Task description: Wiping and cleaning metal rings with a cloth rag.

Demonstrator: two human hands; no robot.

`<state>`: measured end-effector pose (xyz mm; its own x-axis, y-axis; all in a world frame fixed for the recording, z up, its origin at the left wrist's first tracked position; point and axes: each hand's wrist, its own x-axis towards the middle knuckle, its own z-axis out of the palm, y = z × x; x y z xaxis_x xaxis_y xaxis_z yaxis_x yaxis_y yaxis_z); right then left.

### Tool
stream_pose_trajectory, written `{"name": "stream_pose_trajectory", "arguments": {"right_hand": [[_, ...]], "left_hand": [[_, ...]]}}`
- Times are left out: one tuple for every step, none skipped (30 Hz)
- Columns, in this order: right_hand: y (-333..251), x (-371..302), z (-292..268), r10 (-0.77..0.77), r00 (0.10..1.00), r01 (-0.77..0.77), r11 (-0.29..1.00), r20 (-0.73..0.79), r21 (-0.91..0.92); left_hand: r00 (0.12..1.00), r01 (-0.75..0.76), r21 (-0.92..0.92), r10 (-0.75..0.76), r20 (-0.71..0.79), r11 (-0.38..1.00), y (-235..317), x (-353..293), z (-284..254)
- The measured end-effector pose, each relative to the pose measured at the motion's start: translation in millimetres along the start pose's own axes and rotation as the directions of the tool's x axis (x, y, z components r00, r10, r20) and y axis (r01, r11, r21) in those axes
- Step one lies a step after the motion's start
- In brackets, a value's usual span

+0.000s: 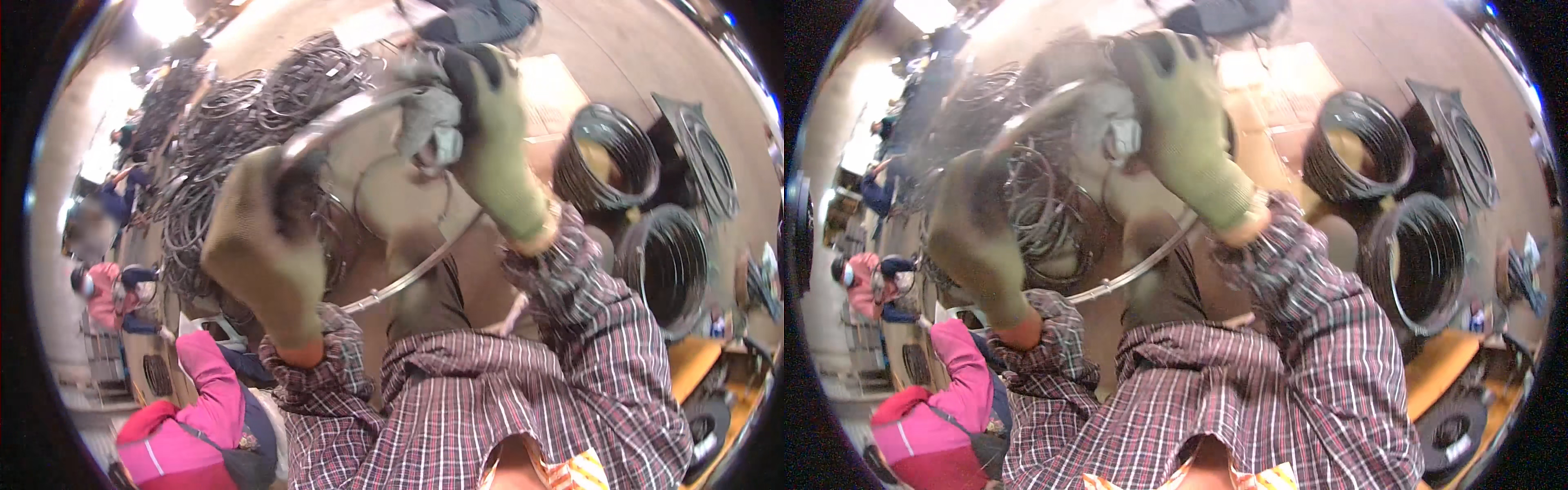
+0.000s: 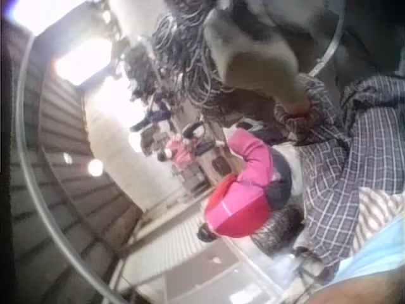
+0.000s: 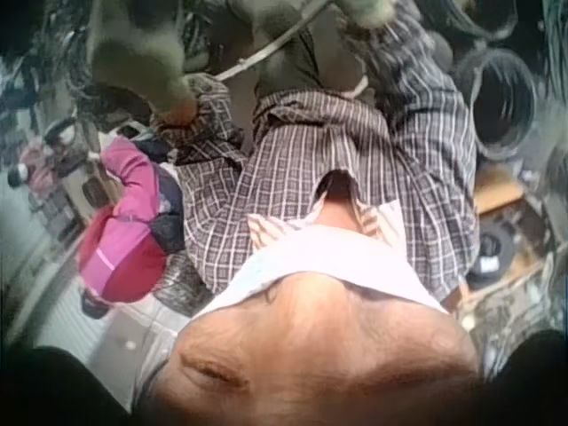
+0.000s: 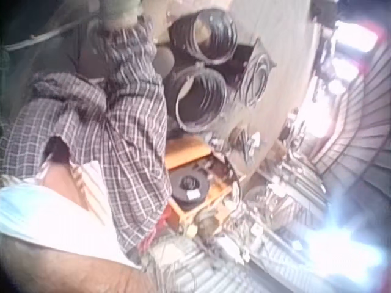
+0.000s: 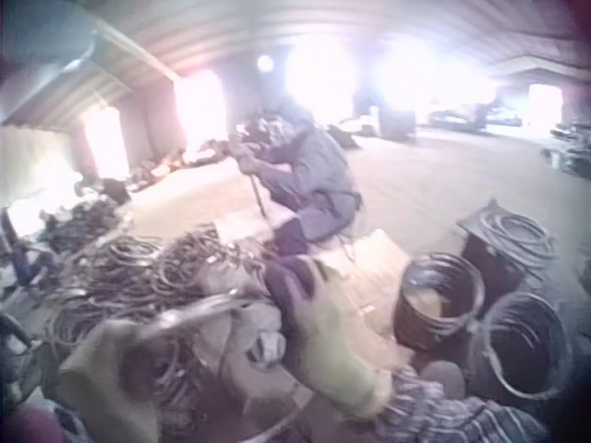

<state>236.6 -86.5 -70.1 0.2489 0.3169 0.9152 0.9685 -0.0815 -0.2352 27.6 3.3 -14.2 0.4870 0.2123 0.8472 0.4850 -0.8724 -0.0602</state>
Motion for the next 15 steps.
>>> {"name": "stream_pose_trajectory", "arguments": {"right_hand": [[8,-12,10,0.050,0.998,-0.045,0.989,-0.031,0.143],[14,-33,14,0.231,0.973,-0.231,0.953,0.020,0.195],[28,-60,25,0.395,0.916,-0.401,0.885,0.074,0.236],[60,-100,41,0.584,0.797,-0.599,0.731,0.154,0.326],[93,-146,52,0.742,0.625,-0.765,0.521,0.242,0.379],[90,-170,58,0.748,0.617,-0.772,0.513,0.246,0.376],[81,-189,61,0.707,0.676,-0.707,0.542,0.208,0.455],[81,-196,59,0.657,0.737,-0.627,0.574,0.162,0.527],[71,-177,53,0.686,0.694,-0.661,0.487,0.218,0.571],[68,-155,45,0.710,0.649,-0.689,0.398,0.272,0.605],[46,-120,34,0.656,0.730,-0.649,0.575,0.193,0.499],[26,-78,17,0.579,0.805,-0.583,0.729,0.132,0.359],[18,-42,3,0.356,0.934,-0.351,0.899,0.031,0.262],[13,-19,-5,0.121,0.989,-0.102,0.976,-0.087,0.192],[7,-4,-12,-0.027,0.997,0.033,0.996,-0.073,0.087]], "left_hand": [[1.000,-0.005,-0.030,0.005,0.019,1.000,0,-3,-1],[0.995,0.092,0.004,-0.092,0.041,0.996,-3,-5,-1],[0.980,0.189,0.040,-0.191,0.054,0.981,-6,-7,5],[0.988,0.156,0.061,-0.155,-0.011,0.986,-4,-4,9],[0.989,0.146,0.013,-0.146,-0.002,0.989,6,-2,21],[0.987,0.162,0.075,-0.163,0.005,0.984,6,-3,20],[0.984,0.175,0.138,-0.177,0.003,0.975,4,-3,20],[0.985,0.171,0.135,-0.174,0.011,0.976,6,-1,25],[0.985,0.167,0.139,-0.171,0.017,0.976,1,-4,24],[0.980,0.191,0.128,-0.196,0.029,0.973,-2,-5,24],[0.974,0.215,0.132,-0.222,0.045,0.968,-10,-9,18],[0.972,0.216,0.140,-0.226,0.060,0.966,-13,-11,13],[0.984,0.179,0.022,-0.179,0.023,0.984,-12,-11,13],[0.989,0.142,-0.107,-0.144,-0.016,0.984,-7,-14,20],[0.989,0.149,-0.120,-0.149,0.007,0.982,-2,-13,17]]}}
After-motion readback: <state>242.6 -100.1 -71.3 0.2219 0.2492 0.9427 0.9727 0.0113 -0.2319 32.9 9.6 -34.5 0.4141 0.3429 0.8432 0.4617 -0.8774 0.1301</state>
